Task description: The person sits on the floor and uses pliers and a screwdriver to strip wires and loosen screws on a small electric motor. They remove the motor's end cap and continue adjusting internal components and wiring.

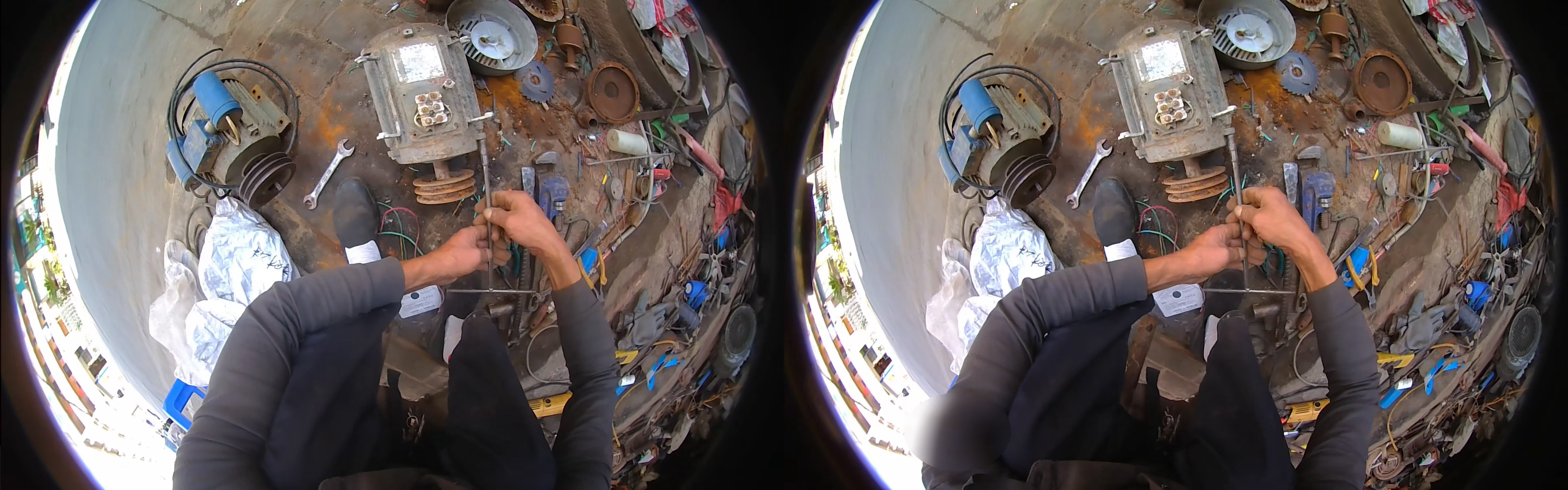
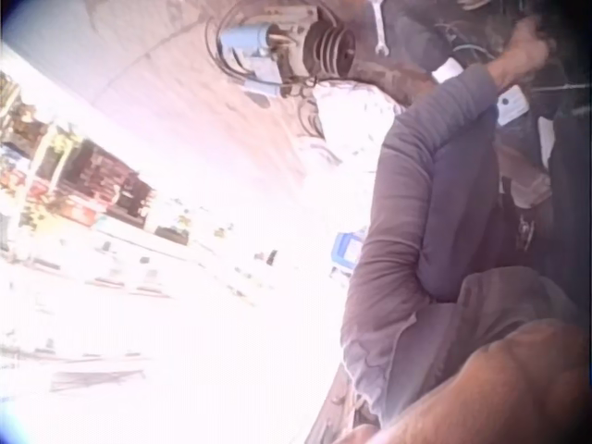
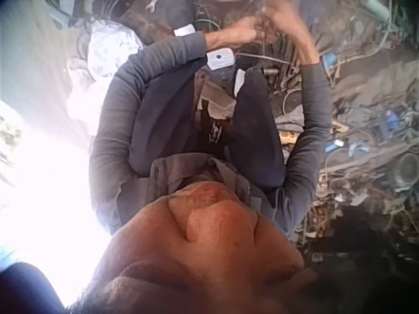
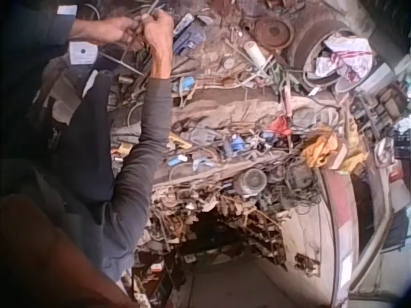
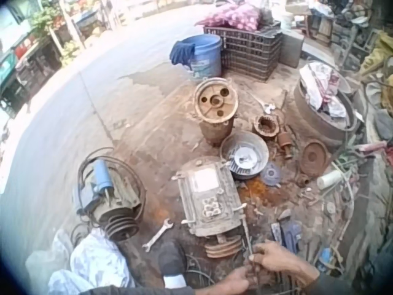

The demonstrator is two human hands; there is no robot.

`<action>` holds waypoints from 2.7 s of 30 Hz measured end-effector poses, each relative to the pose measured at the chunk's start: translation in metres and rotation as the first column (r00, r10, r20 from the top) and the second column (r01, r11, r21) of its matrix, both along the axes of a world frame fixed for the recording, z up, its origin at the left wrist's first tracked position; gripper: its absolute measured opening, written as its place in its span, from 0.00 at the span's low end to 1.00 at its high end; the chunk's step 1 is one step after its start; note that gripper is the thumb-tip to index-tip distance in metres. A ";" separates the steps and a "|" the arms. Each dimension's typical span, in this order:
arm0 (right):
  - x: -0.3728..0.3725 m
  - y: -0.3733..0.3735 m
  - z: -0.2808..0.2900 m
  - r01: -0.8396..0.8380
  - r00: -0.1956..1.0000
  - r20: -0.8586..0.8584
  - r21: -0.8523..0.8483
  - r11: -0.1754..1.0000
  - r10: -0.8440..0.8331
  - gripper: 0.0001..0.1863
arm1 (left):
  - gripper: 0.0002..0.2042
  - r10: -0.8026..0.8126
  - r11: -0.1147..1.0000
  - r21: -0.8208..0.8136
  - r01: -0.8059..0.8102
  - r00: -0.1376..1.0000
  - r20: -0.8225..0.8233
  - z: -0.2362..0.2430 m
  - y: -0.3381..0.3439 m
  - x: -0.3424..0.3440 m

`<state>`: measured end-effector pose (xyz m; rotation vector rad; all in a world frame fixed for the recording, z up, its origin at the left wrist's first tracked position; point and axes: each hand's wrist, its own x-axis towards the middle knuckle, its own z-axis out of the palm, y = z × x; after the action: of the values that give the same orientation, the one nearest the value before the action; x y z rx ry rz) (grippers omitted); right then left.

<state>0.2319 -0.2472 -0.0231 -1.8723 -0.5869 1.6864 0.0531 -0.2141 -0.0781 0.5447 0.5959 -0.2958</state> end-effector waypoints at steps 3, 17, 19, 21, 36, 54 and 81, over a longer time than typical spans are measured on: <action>0.003 -0.001 -0.002 0.030 0.999 0.043 -0.042 0.999 -0.028 0.12 | 0.21 0.025 0.995 -0.095 -0.026 1.000 -0.012 0.002 -0.003 0.008; 0.023 0.007 0.008 0.058 0.993 -0.104 -0.019 0.998 -0.060 0.12 | 0.22 0.028 0.972 -0.232 -0.044 0.997 -0.071 0.026 0.002 0.016; 0.024 0.007 0.006 0.017 0.999 -0.037 -0.023 1.000 -0.018 0.12 | 0.22 0.008 0.969 -0.248 -0.022 0.998 -0.057 0.025 0.003 0.016; 0.022 0.009 0.004 -0.051 0.994 0.098 -0.027 0.998 0.053 0.12 | 0.21 0.020 0.970 -0.239 -0.036 0.997 -0.069 0.025 0.001 0.016; 0.029 -0.001 -0.007 -0.064 0.996 0.065 0.029 0.998 0.062 0.15 | 0.21 -0.001 0.965 -0.262 -0.013 0.999 -0.053 0.025 0.002 0.017; 0.022 0.004 -0.001 0.011 0.996 0.087 0.012 1.000 -0.012 0.13 | 0.17 -0.002 0.966 -0.258 -0.022 0.996 -0.093 0.021 -0.001 0.020; 0.024 0.053 -0.026 0.069 0.926 0.337 0.295 0.953 -0.172 0.12 | 0.11 -0.099 0.973 -0.219 0.072 0.988 -0.115 0.011 -0.019 0.026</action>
<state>0.2555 -0.1941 -0.0489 -1.9710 -0.7896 1.1183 0.0786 -0.2328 -0.0674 0.3458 0.6537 -0.4727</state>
